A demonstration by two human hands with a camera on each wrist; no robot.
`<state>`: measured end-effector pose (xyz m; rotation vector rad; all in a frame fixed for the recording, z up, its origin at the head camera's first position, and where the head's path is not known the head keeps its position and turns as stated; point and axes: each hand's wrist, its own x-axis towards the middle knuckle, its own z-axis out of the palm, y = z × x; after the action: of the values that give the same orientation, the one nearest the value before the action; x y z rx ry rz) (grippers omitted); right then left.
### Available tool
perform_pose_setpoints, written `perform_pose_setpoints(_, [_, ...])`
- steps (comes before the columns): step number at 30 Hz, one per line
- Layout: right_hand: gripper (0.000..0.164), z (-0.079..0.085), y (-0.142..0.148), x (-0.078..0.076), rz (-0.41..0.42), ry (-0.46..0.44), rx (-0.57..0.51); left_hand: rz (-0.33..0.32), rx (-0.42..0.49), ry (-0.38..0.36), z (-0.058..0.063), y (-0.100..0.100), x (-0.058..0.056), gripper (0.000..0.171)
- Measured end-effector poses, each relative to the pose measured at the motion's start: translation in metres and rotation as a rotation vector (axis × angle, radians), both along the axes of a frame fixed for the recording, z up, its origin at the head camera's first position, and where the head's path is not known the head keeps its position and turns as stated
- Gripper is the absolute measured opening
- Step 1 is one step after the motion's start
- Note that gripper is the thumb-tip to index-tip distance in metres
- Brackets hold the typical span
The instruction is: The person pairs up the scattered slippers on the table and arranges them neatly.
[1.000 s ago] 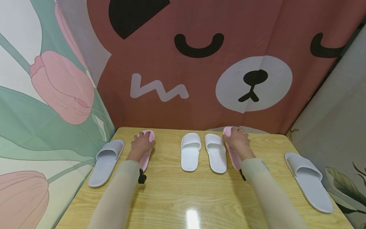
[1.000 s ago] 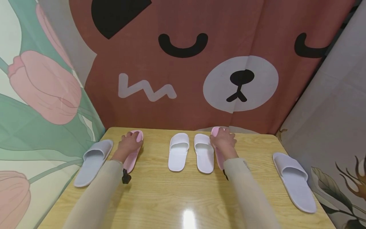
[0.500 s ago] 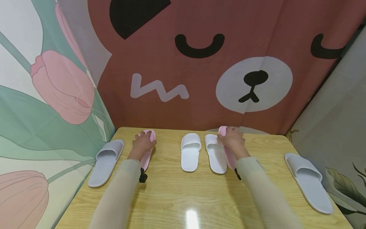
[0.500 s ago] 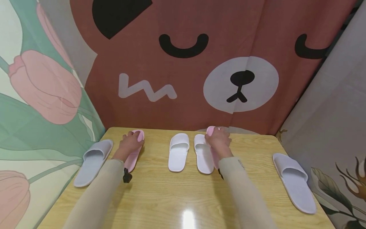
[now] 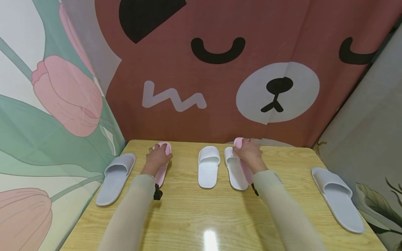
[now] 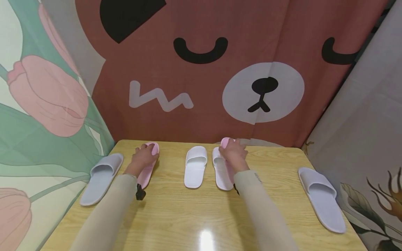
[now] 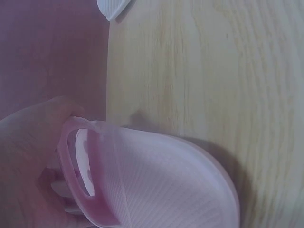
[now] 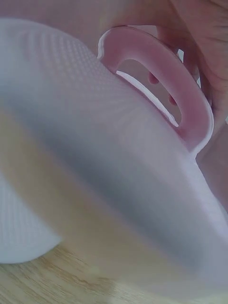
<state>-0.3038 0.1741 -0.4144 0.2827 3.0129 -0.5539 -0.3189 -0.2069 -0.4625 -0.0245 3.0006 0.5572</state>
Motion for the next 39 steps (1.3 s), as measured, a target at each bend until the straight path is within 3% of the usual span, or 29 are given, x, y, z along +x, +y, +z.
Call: perform_pose_setpoints(39, [0.072,0.005,-0.058,-0.003,0.042,0.027,-0.019,-0.01,0.008,-0.008,0.001,0.005,-0.003,0.07])
